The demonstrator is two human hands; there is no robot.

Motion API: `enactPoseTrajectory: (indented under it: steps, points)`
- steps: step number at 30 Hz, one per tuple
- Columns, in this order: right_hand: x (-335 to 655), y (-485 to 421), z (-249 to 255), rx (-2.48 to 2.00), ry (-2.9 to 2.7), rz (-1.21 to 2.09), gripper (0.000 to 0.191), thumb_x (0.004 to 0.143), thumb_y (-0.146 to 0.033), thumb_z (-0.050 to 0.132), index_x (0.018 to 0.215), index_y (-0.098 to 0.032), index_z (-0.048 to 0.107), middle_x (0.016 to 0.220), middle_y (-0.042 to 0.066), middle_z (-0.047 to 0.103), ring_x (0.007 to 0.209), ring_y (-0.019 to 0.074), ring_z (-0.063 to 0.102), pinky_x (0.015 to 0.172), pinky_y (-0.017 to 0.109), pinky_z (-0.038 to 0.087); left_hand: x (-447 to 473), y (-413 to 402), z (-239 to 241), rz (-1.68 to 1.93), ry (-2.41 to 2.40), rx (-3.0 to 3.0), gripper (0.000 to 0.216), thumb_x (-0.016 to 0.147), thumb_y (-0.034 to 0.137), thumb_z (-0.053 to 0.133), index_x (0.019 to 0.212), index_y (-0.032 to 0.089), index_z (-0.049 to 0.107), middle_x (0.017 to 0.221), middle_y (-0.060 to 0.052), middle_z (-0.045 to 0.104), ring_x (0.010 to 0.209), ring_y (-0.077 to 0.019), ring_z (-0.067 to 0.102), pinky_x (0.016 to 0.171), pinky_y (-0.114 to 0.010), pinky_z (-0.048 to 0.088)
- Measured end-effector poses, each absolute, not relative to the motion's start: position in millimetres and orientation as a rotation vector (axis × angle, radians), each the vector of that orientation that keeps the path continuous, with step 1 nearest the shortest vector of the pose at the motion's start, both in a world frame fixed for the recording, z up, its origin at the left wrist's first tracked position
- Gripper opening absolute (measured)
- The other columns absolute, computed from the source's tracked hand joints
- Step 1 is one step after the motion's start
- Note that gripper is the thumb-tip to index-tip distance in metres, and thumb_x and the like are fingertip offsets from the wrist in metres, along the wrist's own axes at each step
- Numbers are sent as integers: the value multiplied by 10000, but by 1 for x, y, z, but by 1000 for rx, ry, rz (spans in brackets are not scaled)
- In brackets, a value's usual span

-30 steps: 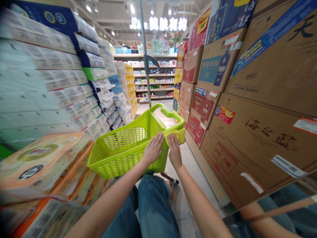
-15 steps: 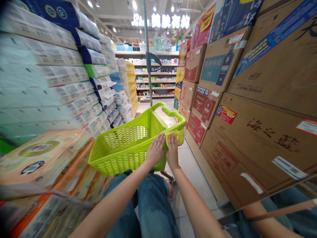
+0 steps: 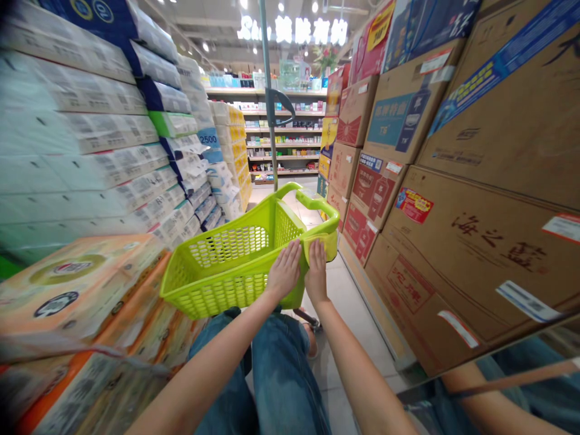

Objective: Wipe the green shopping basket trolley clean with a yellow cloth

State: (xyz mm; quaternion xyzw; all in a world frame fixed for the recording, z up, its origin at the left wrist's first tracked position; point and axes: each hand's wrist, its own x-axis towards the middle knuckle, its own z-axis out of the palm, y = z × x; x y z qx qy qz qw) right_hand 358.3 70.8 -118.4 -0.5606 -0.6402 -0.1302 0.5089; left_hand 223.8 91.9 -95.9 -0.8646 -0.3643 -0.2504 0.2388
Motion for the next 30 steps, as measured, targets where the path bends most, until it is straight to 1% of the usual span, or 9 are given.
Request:
enactPoseTrajectory:
  steps: [3,8,10,15,18,21,25,27,30]
  points:
    - [362,67,-120,-1349,-1607,-320,924,778,67,277,1597,-276,21,1683,23,125,1548,208,89,1250,555,195,223,92,-95,-687,-994,-2380,676,923,160,379,1562,32,197,1652,-115,178,1537,-221,114,1242,-384,252]
    - [391,85,-67,-1396,-1280,-286,917,766,59,273,1603,-244,50,1685,6,112,1551,176,53,1269,498,155,221,92,-94,-675,-981,-2387,678,931,163,384,1563,23,182,1652,-127,157,1538,-221,96,1245,-385,247]
    - [389,88,-60,-1404,-1228,-273,918,765,54,282,1605,-230,46,1687,10,99,1551,171,42,1272,477,150,222,92,-94,-679,-975,-2386,678,932,167,387,1563,22,184,1652,-127,152,1538,-224,86,1246,-383,246]
    - [356,71,-104,-1400,-1488,-299,910,788,46,284,1602,-247,0,1690,26,64,1552,188,50,1259,520,167,223,93,-97,-705,-991,-2378,690,921,157,378,1569,41,172,1659,-114,143,1539,-214,68,1255,-385,227]
    - [353,64,-122,-1406,-1643,-311,937,773,63,285,1599,-270,-5,1686,24,105,1550,193,72,1255,537,188,221,94,-97,-695,-977,-2387,693,918,148,373,1570,39,166,1662,-113,129,1538,-210,64,1257,-377,218]
    - [372,70,-105,-1401,-1567,-333,953,749,83,269,1600,-267,21,1683,24,134,1551,194,74,1260,537,175,220,94,-96,-682,-971,-2403,713,910,140,379,1574,39,140,1661,-117,127,1539,-207,58,1256,-385,221]
    - [391,86,-71,-1408,-1372,-346,961,736,81,271,1602,-244,10,1691,16,83,1553,183,40,1271,508,150,221,93,-95,-673,-979,-2402,708,914,149,383,1570,28,146,1658,-126,124,1538,-216,59,1253,-390,223]
    - [387,89,-69,-1417,-1351,-354,965,740,76,271,1601,-251,-19,1693,16,50,1553,186,25,1268,513,153,222,93,-96,-672,-985,-2404,703,916,156,386,1568,26,158,1657,-129,123,1539,-223,63,1251,-396,228]
    - [367,84,-90,-1417,-1423,-367,940,778,61,272,1595,-263,-63,1694,27,20,1554,205,7,1256,549,168,222,93,-96,-676,-978,-2408,700,914,154,388,1566,24,166,1657,-132,129,1539,-227,68,1248,-407,239]
